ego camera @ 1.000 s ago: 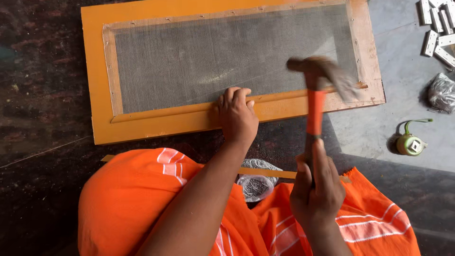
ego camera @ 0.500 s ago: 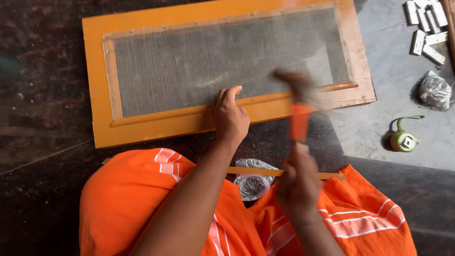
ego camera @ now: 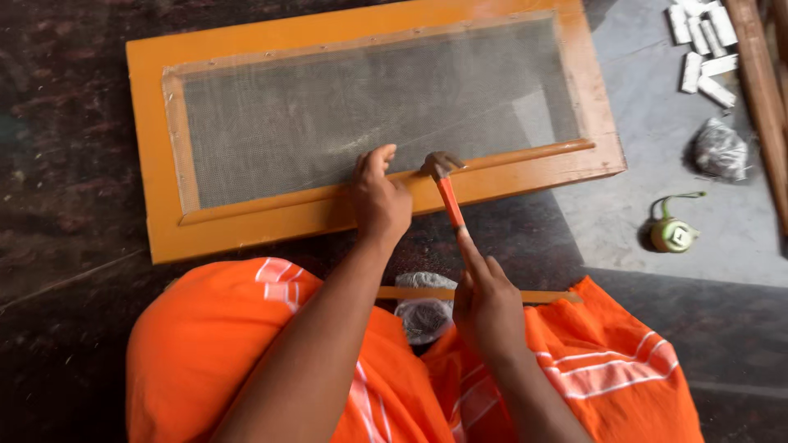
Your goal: The person hammers nails into a wooden frame to secure a mesh screen. They repeatedly pick up nails and drive them into the frame using a hammer.
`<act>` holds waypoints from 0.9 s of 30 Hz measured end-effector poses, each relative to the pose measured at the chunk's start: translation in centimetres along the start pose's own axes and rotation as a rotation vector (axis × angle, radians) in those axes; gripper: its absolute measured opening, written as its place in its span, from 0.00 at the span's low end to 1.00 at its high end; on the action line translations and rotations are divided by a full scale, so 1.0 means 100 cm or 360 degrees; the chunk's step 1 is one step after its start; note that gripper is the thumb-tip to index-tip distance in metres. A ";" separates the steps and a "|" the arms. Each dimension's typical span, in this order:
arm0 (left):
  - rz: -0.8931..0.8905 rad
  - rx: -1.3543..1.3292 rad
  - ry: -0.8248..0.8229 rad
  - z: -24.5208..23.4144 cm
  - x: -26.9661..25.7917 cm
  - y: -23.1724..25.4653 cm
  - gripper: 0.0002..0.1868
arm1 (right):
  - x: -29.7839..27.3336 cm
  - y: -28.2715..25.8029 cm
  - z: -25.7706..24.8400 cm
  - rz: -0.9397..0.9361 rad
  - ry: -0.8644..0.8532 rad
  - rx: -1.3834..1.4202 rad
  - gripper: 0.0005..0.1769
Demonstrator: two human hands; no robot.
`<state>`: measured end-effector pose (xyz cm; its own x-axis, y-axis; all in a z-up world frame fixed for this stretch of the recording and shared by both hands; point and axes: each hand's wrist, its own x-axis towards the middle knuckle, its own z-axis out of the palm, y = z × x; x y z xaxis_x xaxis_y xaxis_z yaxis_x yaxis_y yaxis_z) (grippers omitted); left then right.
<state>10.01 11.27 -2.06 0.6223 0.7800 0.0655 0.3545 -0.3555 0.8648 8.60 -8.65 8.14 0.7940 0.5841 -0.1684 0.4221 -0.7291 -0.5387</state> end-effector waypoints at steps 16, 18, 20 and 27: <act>0.0009 -0.0091 0.0022 -0.005 -0.008 -0.019 0.26 | -0.017 0.025 0.027 -0.0068 0.0412 0.0347 0.24; 0.0005 -0.0133 0.0018 -0.004 0.005 -0.014 0.27 | -0.006 0.020 0.025 -0.0312 0.0387 0.0166 0.21; 0.0011 -0.0200 0.0016 -0.002 0.025 0.001 0.27 | 0.010 0.018 0.017 -0.0493 0.0473 0.0188 0.24; 0.0022 0.0805 -0.1203 -0.015 -0.046 0.051 0.07 | -0.012 0.041 0.003 0.0071 0.0408 0.0463 0.27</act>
<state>7.87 6.66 2.80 0.8572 0.2921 -0.4241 0.4969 -0.6850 0.5328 9.26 -12.20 5.92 0.9078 0.4194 -0.0052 0.2723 -0.5987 -0.7533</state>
